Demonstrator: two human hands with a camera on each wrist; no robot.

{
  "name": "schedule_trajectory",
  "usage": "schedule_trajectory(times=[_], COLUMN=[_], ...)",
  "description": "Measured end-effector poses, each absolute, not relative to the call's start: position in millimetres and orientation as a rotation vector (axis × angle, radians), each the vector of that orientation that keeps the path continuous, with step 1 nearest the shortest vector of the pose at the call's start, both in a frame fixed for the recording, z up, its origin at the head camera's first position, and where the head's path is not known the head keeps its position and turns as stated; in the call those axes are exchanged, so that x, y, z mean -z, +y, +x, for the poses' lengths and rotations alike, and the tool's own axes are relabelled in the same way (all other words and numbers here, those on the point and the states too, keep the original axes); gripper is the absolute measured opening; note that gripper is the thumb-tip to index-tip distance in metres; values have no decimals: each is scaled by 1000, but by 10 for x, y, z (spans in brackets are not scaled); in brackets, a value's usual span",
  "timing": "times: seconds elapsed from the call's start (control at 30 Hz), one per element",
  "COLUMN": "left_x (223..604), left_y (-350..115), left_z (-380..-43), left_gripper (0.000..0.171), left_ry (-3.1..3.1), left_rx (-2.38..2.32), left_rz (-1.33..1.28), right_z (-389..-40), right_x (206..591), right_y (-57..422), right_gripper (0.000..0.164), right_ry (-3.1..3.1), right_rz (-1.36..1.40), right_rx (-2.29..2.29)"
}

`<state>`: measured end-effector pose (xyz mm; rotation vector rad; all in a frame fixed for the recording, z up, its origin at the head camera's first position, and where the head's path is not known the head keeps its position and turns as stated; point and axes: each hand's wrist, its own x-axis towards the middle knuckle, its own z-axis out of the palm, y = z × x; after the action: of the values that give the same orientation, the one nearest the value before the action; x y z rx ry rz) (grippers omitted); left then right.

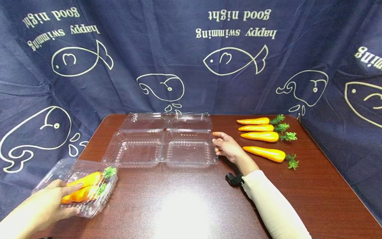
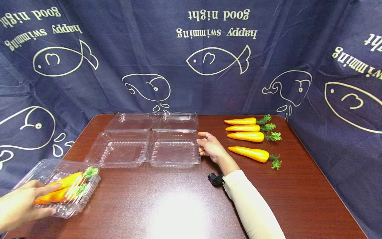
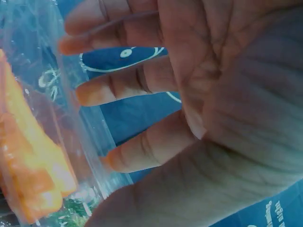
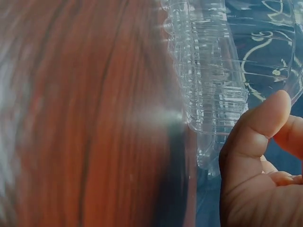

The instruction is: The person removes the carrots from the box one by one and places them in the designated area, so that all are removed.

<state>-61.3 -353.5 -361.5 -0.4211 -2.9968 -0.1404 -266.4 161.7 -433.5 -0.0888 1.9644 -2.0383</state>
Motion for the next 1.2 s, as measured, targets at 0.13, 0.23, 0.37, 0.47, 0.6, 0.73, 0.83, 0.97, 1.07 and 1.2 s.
schedule_trajectory(times=[0.13,0.23,0.37,0.47,0.6,0.73,0.83,0.97,1.07,1.2], left_x=[3676,3728,3784,3818,3851,3863,3859,3839,3822,3805], left_y=[-3492,-3481,-3467,-3434,-3377,-3326,-3285,-3229,-3197,-3164], left_z=[-634,-648,-665,-665,-645,-640,-639,-641,-650,-668], left_gripper=[63,65,69,70,72,73,73,73,73,72], left_ry=[-2855,-2753,-2654,-2612,-2611,-2604,-2615,-2630,-2623,-2605], left_rx=[168,184,213,192,191,208,207,195,177,181], left_rz=[-526,-603,-720,-774,-796,-811,-799,-792,-792,-812], right_z=[-2678,-2684,-2685,-2687,-2697,-2717,-2729,-2733,-2732,-2742], right_x=[4330,4335,4349,4354,4358,4359,4360,4351,4340,4341], right_y=[1543,1488,1414,1357,1285,1228,1194,1160,1132,1080], right_gripper=[48,49,49,48,49,49,48,49,49,49], right_ry=[1969,1974,1968,1959,1955,1959,1952,1949,1948,1948], right_rz=[-108,-109,-98,-97,-110,-121,-124,-134,-135,-139], right_rx=[2026,2014,2014,2021,2011,1996,1994,1992,1997,1998])
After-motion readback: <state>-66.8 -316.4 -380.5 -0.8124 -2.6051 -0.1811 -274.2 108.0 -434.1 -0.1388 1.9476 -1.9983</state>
